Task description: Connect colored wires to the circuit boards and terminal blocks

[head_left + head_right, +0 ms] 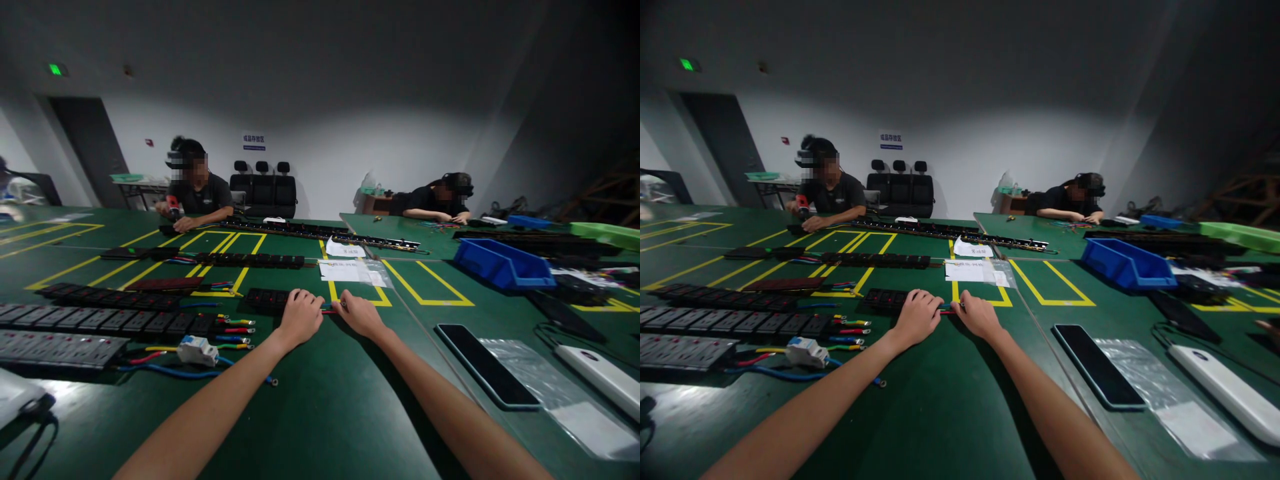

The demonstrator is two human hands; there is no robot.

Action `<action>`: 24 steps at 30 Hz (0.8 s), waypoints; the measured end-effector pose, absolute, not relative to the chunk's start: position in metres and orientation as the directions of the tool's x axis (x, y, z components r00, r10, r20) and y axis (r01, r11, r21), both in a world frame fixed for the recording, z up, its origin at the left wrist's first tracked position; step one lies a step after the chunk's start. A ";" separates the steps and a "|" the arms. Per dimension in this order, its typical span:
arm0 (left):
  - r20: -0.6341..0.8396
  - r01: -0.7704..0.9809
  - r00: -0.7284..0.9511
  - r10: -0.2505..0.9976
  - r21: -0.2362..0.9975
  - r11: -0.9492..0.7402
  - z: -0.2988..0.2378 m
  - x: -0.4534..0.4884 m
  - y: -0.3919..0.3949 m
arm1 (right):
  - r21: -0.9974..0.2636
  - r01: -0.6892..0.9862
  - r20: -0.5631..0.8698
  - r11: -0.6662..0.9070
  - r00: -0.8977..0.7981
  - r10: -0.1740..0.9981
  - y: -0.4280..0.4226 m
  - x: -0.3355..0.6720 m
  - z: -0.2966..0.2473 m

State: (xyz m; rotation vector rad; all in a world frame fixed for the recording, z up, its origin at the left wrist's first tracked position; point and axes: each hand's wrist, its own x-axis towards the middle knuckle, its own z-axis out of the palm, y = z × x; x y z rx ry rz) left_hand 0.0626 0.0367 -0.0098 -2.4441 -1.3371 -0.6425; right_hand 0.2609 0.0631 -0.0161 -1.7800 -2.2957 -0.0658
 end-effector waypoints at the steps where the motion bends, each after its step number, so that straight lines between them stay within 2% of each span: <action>1: 0.507 0.846 0.472 0.721 -0.033 -0.531 -0.010 0.063 0.037 | -0.110 0.960 0.211 0.257 -0.231 0.950 0.063 0.261 -0.016; 24: 0.508 0.846 0.473 0.720 -0.034 -0.531 -0.010 0.062 0.036 | -0.122 0.953 0.209 0.279 -0.250 0.945 0.061 0.262 -0.014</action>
